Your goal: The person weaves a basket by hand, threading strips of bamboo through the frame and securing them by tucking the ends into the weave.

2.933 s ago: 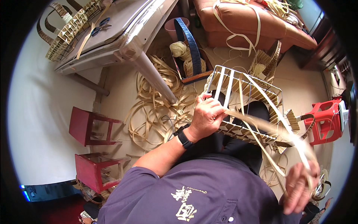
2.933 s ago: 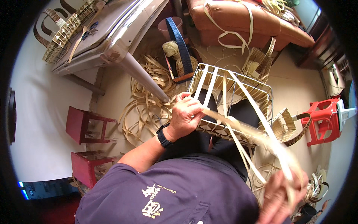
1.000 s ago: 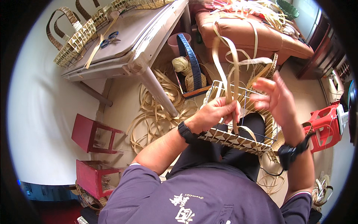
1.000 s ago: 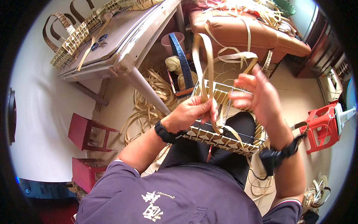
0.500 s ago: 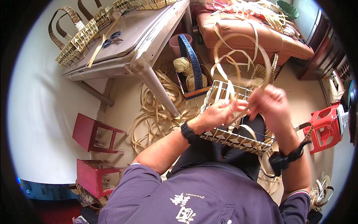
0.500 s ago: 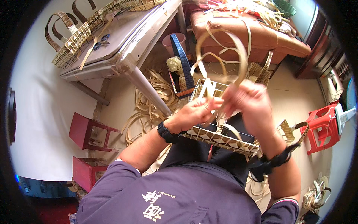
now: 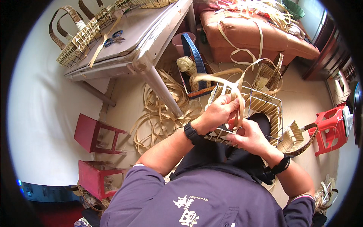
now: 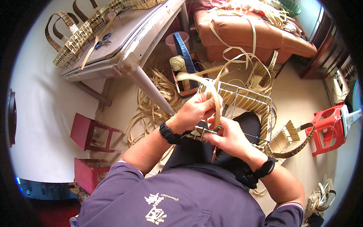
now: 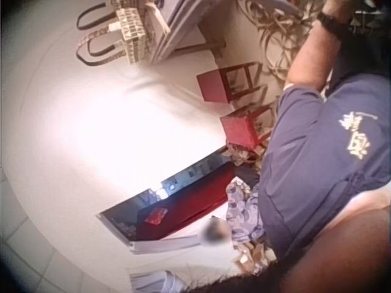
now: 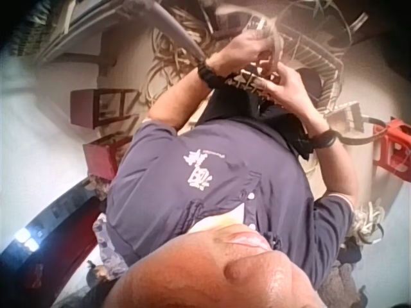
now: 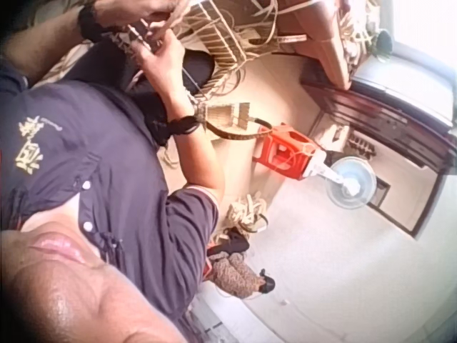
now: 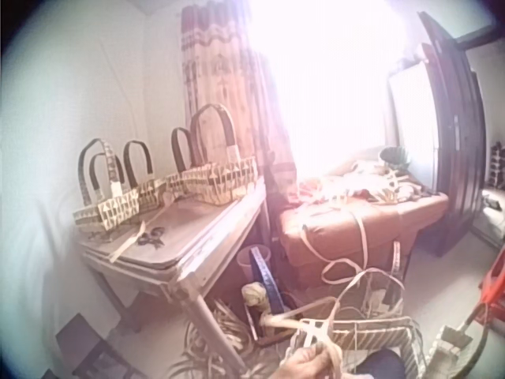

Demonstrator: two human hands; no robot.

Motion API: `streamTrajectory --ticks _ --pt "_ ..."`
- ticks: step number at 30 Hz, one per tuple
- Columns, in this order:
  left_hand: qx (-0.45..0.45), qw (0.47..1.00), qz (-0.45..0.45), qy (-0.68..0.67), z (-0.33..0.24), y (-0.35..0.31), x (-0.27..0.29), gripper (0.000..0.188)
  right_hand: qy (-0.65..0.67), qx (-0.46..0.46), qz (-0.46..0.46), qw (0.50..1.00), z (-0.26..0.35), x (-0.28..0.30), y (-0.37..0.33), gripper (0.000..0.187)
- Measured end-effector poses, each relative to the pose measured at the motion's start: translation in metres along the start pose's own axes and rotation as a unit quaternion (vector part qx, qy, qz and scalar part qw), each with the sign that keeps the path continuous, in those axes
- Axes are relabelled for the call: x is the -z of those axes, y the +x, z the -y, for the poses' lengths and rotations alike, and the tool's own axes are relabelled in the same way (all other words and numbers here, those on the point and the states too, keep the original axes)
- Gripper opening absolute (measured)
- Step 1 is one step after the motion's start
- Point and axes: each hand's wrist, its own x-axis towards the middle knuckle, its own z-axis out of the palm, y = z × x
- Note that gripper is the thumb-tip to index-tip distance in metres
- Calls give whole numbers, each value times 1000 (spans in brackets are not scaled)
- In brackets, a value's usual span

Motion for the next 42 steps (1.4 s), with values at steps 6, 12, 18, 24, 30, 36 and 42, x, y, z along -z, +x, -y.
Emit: streamTrajectory --ticks 6,12,18,24,30,36,42 --pt "-91 985 32 144 1 0 5 39 148 -50 -21 988 24 30 7 47" --pt "-52 961 166 216 -9 -7 -1 45 397 118 -113 903 78 116 35 30" --pt "90 978 112 154 -14 -4 -2 48 533 109 -169 822 37 188 52 21" --pt "-12 959 158 233 -1 0 -9 37 464 262 8 846 88 207 66 25" --pt "-35 959 104 260 3 -7 -11 37 253 176 -172 936 35 136 13 34" --pt "-54 963 91 248 7 -10 -6 36 40 -127 -227 965 -11 68 -106 32" --pt "36 996 -20 80 -10 -15 -12 28 512 -122 -494 692 -81 103 -193 40"
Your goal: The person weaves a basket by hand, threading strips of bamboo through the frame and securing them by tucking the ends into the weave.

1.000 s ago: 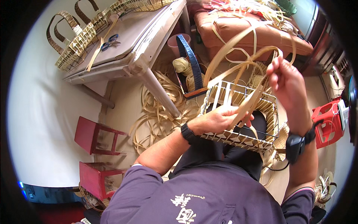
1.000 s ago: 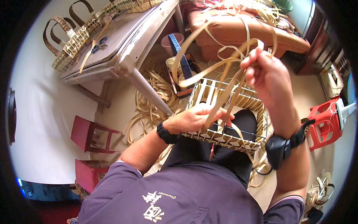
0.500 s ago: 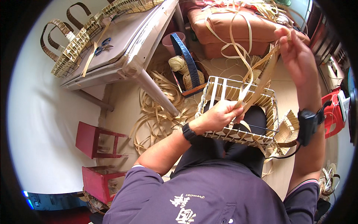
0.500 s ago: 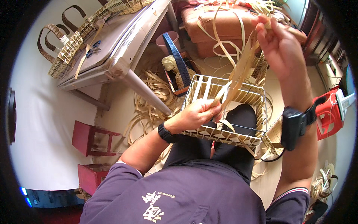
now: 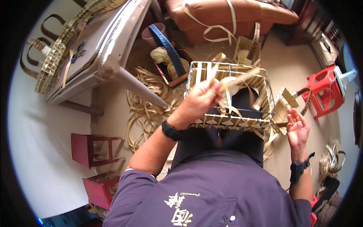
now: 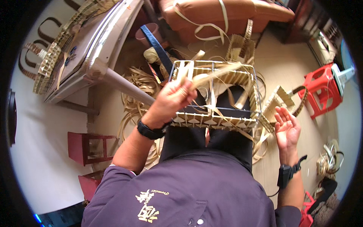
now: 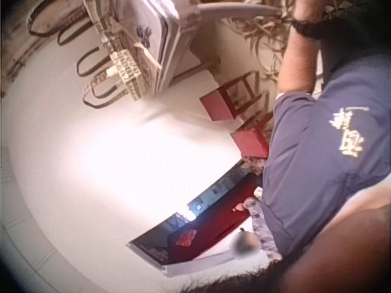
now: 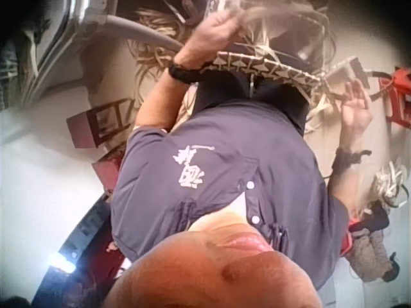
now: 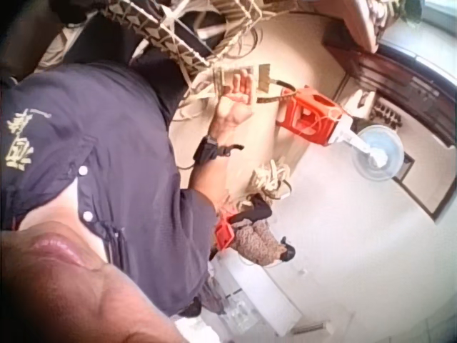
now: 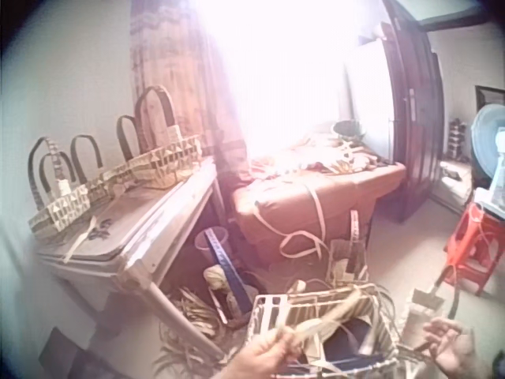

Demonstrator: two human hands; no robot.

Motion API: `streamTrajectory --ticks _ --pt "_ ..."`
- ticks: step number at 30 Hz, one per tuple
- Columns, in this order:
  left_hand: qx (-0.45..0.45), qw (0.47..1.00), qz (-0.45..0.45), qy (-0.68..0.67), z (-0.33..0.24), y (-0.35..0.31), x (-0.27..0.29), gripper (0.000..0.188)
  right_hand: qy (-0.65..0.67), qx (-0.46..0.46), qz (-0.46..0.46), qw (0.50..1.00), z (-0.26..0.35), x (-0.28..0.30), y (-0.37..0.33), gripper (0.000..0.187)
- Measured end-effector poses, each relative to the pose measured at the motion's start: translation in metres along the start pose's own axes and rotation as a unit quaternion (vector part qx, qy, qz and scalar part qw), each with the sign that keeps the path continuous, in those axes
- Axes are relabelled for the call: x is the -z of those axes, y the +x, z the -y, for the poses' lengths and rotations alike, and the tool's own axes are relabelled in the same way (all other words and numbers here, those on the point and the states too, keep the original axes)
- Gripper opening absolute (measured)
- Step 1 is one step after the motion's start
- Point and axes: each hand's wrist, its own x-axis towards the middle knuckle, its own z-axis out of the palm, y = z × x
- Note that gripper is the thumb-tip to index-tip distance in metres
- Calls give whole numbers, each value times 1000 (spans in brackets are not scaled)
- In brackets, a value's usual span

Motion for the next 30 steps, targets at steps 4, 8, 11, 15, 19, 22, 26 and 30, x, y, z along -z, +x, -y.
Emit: streamTrajectory --ticks 4,8,11,15,19,22,26,30 --pt "-27 999 3 19 -13 0 6 29 -473 -42 160 865 -46 81 43 27" --pt "-37 999 25 20 -11 0 12 29 -624 -262 255 691 -94 131 45 16" --pt "-34 999 19 16 -7 0 18 29 -796 -320 320 402 -77 182 69 15" --pt "-20 999 25 -2 -9 2 20 31 -785 -230 435 376 63 138 117 12" --pt "-18 999 2 -29 -7 7 14 32 -207 133 464 851 200 43 121 23" --pt "-60 998 -4 -24 -5 7 13 32 -442 289 195 827 158 -76 66 32" --pt "-31 998 8 -46 1 6 11 37 -606 563 335 451 71 -146 25 53" --pt "-29 999 -6 -29 0 4 14 36 -633 561 177 504 -36 -183 -25 87"
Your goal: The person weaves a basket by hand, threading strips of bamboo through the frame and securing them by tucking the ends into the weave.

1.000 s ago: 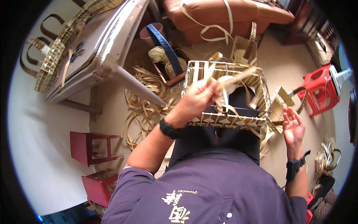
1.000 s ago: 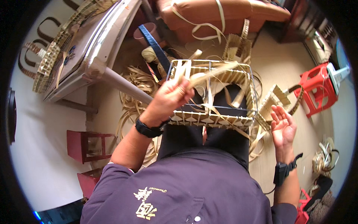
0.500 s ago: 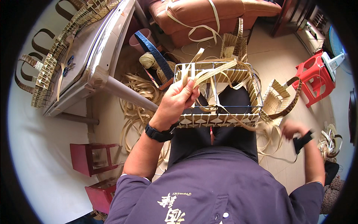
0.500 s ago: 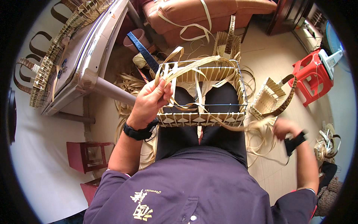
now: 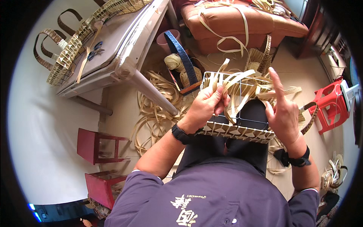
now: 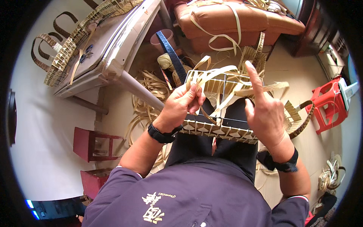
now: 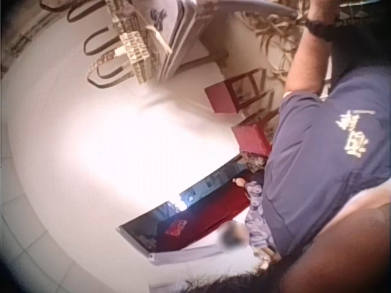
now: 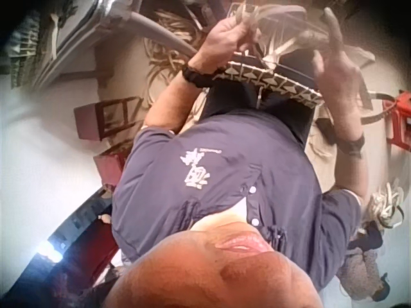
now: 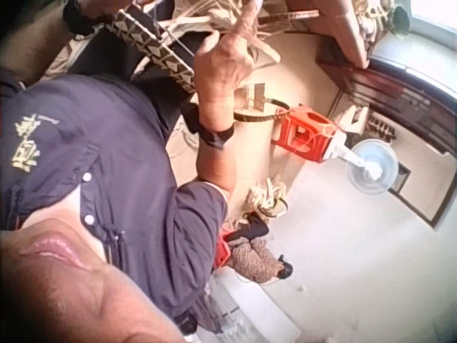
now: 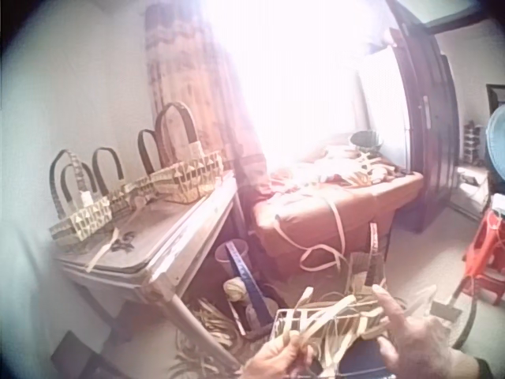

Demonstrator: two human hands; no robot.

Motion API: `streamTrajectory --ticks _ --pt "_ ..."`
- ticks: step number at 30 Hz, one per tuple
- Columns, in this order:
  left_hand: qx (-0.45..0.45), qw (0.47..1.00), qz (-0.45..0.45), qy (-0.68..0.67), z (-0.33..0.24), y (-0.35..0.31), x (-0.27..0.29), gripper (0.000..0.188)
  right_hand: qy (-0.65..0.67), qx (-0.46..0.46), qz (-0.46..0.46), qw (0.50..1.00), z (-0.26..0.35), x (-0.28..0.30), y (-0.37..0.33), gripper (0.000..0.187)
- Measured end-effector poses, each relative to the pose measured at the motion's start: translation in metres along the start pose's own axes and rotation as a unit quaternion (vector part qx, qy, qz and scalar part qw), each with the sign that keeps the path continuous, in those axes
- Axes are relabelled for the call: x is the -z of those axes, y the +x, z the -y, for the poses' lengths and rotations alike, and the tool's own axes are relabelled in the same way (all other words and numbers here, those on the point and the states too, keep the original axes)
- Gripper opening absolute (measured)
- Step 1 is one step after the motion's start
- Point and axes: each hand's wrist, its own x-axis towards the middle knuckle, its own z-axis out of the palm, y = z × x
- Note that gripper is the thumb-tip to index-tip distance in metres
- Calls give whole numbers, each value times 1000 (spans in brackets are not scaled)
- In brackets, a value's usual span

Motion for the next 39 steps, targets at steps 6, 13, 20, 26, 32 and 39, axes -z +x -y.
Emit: streamTrajectory --ticks 6,13,20,26,32,39 --pt "-17 999 -23 -36 6 -4 6 35 378 -167 498 763 8 47 36 97" --pt "-33 999 -2 -23 8 1 0 35 361 -108 295 878 20 -37 7 38" --pt "2 1000 4 7 7 1 -3 37 329 28 289 898 31 -59 4 8" --pt "36 990 95 94 -5 -6 -9 49 680 -62 103 723 32 27 86 21" --pt "41 984 167 52 2 2 -2 38 745 -172 -74 640 -64 3 129 28" --pt "-8 998 62 -2 15 4 10 34 394 -106 364 838 8 -50 33 33"
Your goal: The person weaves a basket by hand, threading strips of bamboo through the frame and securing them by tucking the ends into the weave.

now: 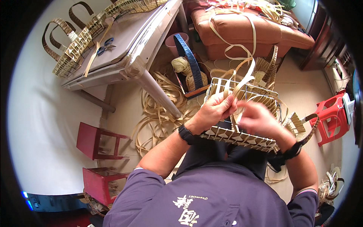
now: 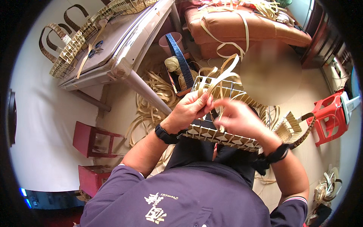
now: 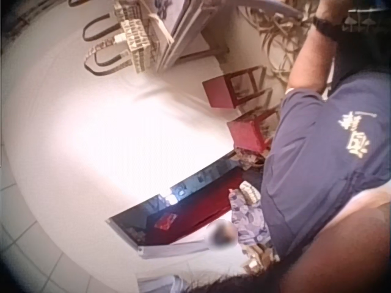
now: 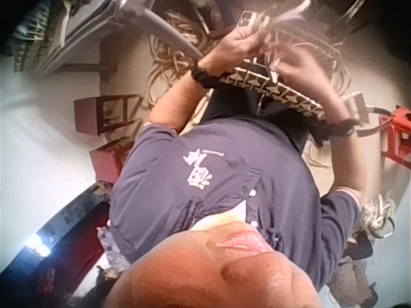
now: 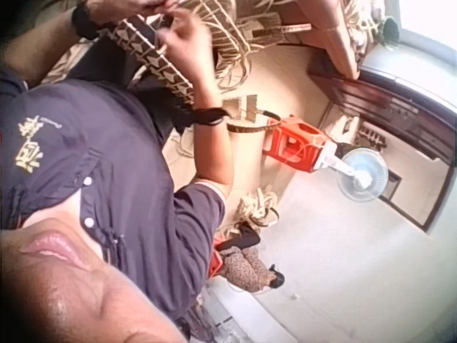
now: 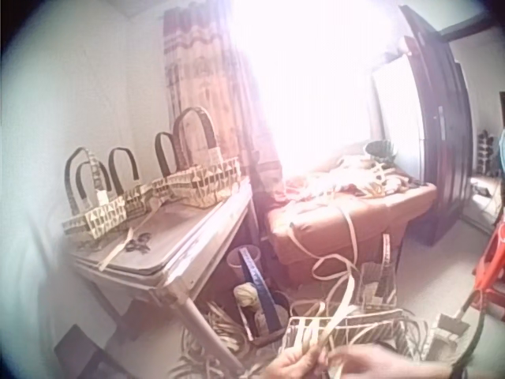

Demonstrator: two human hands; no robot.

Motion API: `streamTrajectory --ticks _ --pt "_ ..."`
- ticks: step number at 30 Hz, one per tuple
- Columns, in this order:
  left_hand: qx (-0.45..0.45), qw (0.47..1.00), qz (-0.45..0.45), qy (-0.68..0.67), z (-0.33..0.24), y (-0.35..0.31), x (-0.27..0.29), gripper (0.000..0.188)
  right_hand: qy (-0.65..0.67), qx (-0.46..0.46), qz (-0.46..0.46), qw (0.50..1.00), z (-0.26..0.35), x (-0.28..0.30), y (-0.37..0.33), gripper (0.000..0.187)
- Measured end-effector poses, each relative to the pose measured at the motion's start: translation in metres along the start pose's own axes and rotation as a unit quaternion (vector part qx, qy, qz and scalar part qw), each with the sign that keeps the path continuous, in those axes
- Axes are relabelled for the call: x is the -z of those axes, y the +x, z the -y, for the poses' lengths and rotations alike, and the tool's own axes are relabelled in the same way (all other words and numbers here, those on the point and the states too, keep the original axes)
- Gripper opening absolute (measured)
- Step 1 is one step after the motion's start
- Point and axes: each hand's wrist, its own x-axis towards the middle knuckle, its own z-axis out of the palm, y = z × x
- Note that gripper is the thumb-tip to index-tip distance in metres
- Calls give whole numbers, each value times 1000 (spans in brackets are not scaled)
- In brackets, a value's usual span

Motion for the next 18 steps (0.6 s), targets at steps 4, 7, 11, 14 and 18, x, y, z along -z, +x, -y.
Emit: streamTrajectory --ticks 4,7,11,14,18 --pt "7 1000 2 -29 -9 3 -12 34 -143 157 -7 977 -3 -20 -9 16" --pt "22 995 53 78 -10 1 -10 44 179 121 -136 967 63 21 -15 26" --pt "40 974 160 156 -14 0 -14 39 406 203 -239 858 93 83 -8 26" --pt "36 994 77 69 -10 6 -21 30 468 82 -252 843 12 102 -3 30" --pt "21 998 52 12 -3 7 -15 30 215 -77 -59 972 1 12 -13 34"
